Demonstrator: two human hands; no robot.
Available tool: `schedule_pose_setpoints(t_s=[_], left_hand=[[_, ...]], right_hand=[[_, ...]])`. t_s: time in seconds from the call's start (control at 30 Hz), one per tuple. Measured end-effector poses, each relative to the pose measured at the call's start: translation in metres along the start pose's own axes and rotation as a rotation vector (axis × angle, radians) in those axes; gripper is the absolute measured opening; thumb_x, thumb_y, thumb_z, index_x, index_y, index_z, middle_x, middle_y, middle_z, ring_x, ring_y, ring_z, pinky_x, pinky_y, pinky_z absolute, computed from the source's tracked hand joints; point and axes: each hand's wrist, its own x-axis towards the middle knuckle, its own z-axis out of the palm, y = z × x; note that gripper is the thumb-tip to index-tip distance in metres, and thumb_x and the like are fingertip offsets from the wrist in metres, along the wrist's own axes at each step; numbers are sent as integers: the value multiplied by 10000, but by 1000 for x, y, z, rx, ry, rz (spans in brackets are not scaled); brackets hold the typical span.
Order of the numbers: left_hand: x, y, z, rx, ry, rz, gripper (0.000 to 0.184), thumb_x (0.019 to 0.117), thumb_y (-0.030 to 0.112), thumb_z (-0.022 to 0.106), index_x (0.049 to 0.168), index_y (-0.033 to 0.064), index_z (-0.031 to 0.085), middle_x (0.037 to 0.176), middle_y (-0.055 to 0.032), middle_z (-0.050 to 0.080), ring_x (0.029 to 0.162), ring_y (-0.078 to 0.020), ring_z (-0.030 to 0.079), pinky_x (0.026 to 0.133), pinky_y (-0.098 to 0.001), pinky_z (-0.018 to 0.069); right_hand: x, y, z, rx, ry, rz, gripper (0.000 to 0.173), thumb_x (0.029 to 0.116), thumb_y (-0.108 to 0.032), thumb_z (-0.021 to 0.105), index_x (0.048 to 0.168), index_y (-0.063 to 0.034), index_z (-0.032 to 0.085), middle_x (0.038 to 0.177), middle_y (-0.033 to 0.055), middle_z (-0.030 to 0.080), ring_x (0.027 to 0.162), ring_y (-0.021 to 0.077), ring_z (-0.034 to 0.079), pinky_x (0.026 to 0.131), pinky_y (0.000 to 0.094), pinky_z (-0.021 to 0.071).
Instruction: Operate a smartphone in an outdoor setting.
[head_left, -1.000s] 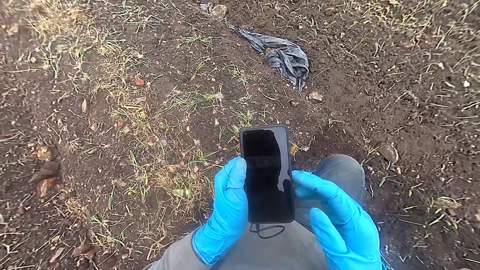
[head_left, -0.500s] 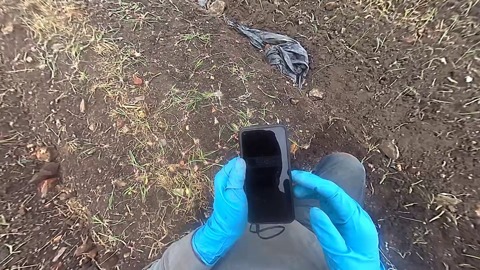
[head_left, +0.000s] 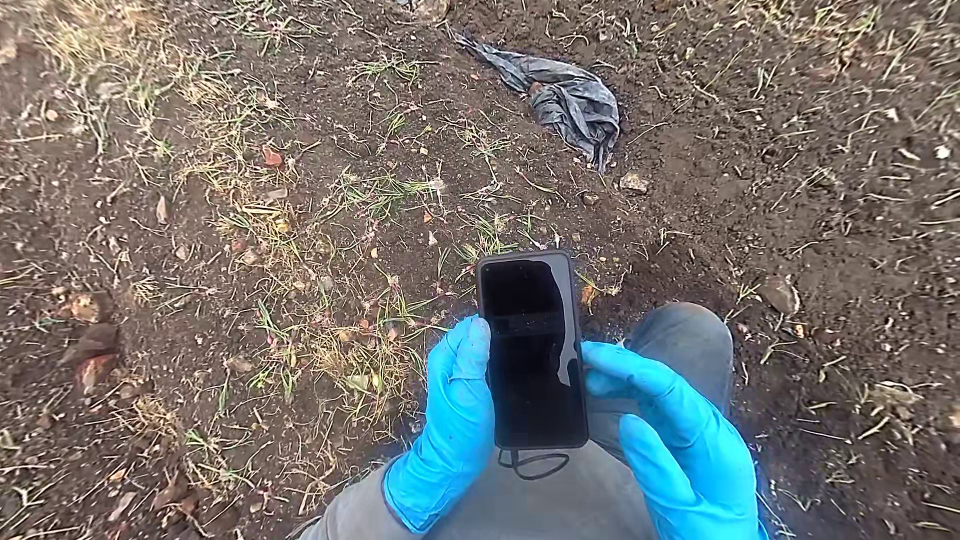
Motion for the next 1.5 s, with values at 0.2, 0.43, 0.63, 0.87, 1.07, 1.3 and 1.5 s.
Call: schedule_pose_setpoints(t_s=[0.2, 0.43, 0.63, 0.87, 1.07, 1.3, 1.5], left_hand=[[0, -1, -2, -21, -23, -15, 404, 1107, 323, 398, 1058, 118, 742, 953, -48, 741, 894, -141, 726, 799, -345, 629], [1, -4, -4, -12, -22, 3, 401, 1111, 332, 403, 1058, 125, 742, 957, -32, 737, 907, -128, 720, 815, -336, 623], [0, -6, -4, -1, 9, -37, 381, 1100, 304, 412, 1032, 123, 741, 929, -33, 736, 877, -127, 720, 787, -334, 624], [1, -5, -4, 13, 17, -12, 382, 1102, 302, 413, 1013, 126, 740, 903, -17, 729, 859, -108, 715, 771, -309, 620], [3, -4, -3, 12, 15, -32, 393, 1103, 308, 402, 1012, 128, 739, 905, -27, 733, 856, -119, 720, 767, -325, 625], [3, -6, -3, 2, -4, -44, 416, 1113, 345, 382, 1021, 141, 732, 925, -20, 730, 882, -117, 719, 793, -335, 627], [3, -5, -2, -16, 3, -66, 416, 1115, 333, 385, 979, 141, 727, 887, -18, 727, 855, -110, 721, 775, -324, 627]], right_hand=[[0, 3, 2, 17, 4, 4, 429, 1054, -459, 491, 1323, -161, 644, 1252, 45, 691, 1056, 177, 690, 890, 358, 604], [1, 4, 5, 12, 6, 24, 433, 1053, -474, 491, 1315, -168, 650, 1233, 40, 698, 1038, 171, 693, 874, 349, 604], [1, 4, 5, 3, -5, 49, 446, 1053, -480, 483, 1305, -155, 655, 1225, 41, 704, 1029, 167, 696, 870, 344, 606], [4, 6, 4, 16, -15, 45, 435, 1051, -469, 494, 1304, -154, 656, 1219, 34, 705, 1033, 162, 694, 876, 336, 601], [6, 8, 4, 10, -12, 25, 420, 1053, -464, 495, 1296, -163, 658, 1216, 27, 704, 1025, 158, 693, 864, 330, 602], [7, 9, 5, 19, -6, 33, 405, 1051, -449, 501, 1291, -164, 657, 1221, 26, 702, 1009, 147, 693, 839, 310, 603], [8, 11, 5, 12, -2, 40, 412, 1051, -456, 493, 1287, -163, 662, 1213, 17, 704, 1002, 135, 691, 845, 306, 599]])
